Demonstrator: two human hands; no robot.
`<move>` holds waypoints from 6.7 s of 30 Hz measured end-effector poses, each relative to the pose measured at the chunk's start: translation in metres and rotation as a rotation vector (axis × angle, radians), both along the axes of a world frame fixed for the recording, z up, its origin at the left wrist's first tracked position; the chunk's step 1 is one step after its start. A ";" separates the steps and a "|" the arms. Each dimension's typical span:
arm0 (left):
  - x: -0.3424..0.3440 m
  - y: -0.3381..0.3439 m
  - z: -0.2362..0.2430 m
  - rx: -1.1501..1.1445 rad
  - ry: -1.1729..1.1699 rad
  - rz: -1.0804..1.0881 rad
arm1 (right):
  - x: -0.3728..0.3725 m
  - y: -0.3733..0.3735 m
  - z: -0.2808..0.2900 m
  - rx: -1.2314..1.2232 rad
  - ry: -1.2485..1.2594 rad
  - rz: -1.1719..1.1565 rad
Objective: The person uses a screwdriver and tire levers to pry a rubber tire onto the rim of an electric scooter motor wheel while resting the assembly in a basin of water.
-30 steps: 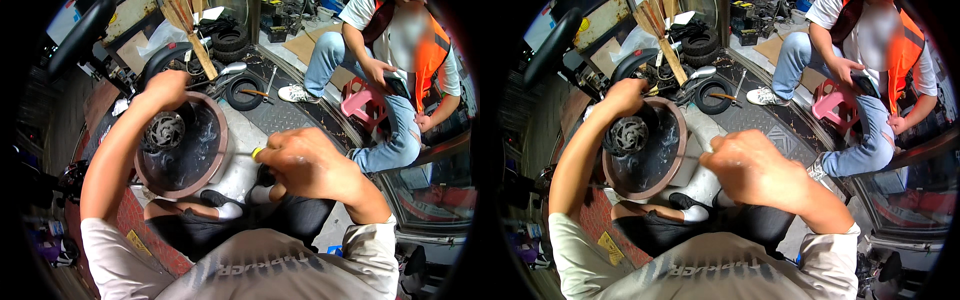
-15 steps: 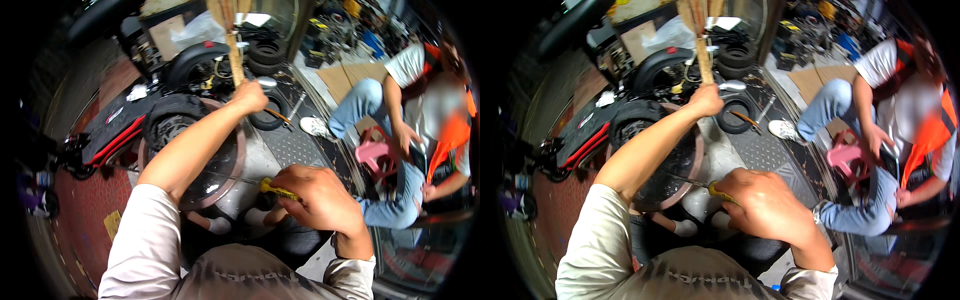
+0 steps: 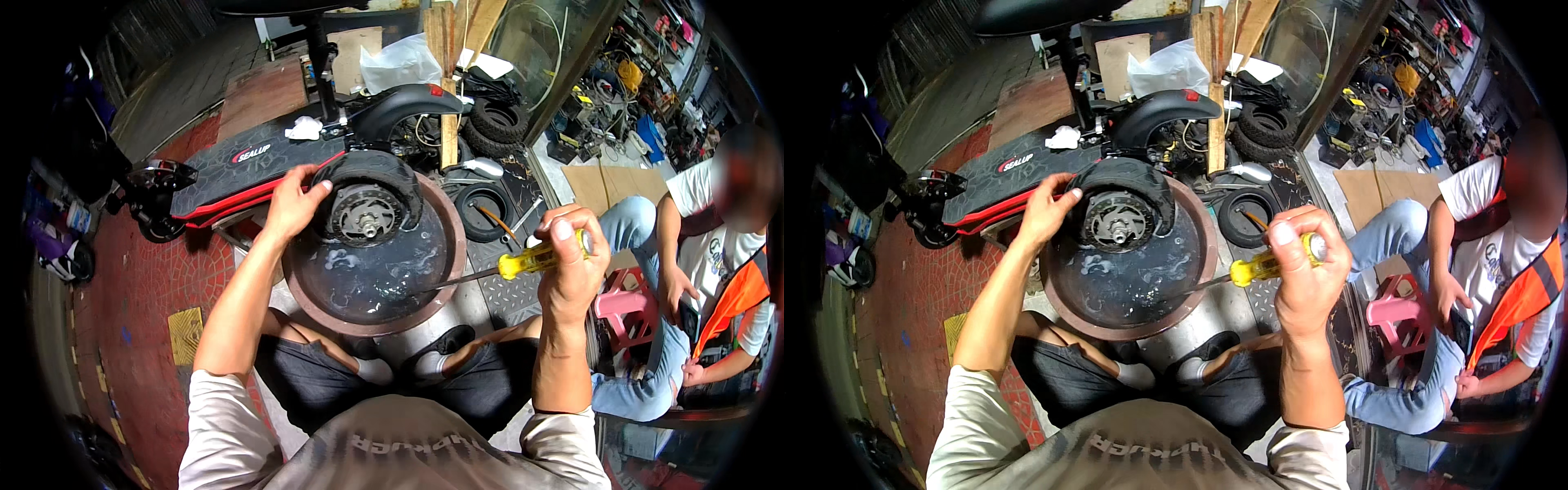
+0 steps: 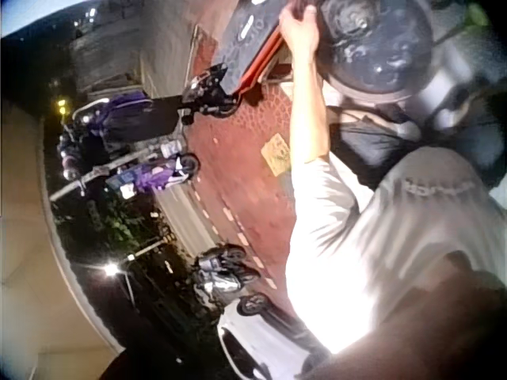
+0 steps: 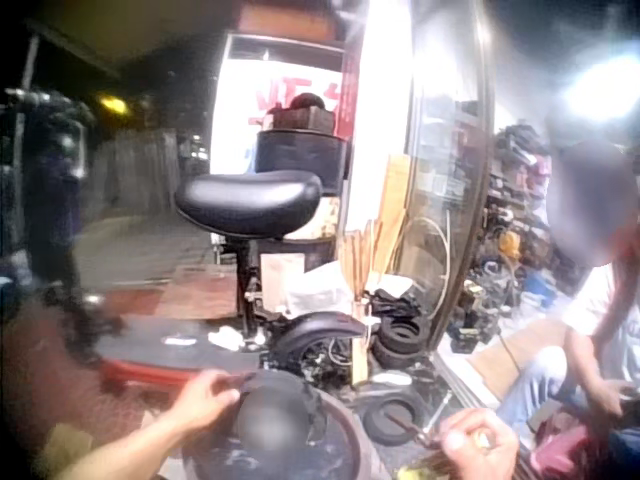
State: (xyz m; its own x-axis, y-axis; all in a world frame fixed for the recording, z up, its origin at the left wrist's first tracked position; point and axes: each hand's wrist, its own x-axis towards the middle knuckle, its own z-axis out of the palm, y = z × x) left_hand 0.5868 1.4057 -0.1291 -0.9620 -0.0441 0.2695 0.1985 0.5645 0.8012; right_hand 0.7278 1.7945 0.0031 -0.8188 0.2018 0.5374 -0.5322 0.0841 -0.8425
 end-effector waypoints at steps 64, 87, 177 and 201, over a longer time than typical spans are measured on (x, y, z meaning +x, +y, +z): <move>-0.049 0.020 0.016 -0.012 0.040 -0.259 | -0.026 -0.061 0.040 -0.873 0.550 0.155; -0.052 0.036 0.014 -0.135 0.108 -0.148 | -0.046 -0.111 0.030 -0.528 0.459 0.163; -0.007 0.014 0.036 -0.346 -0.132 -0.427 | 0.117 -0.098 0.139 1.608 0.189 0.173; -0.011 -0.010 0.012 -0.202 -0.140 -0.446 | 0.096 -0.029 0.050 1.620 0.048 0.208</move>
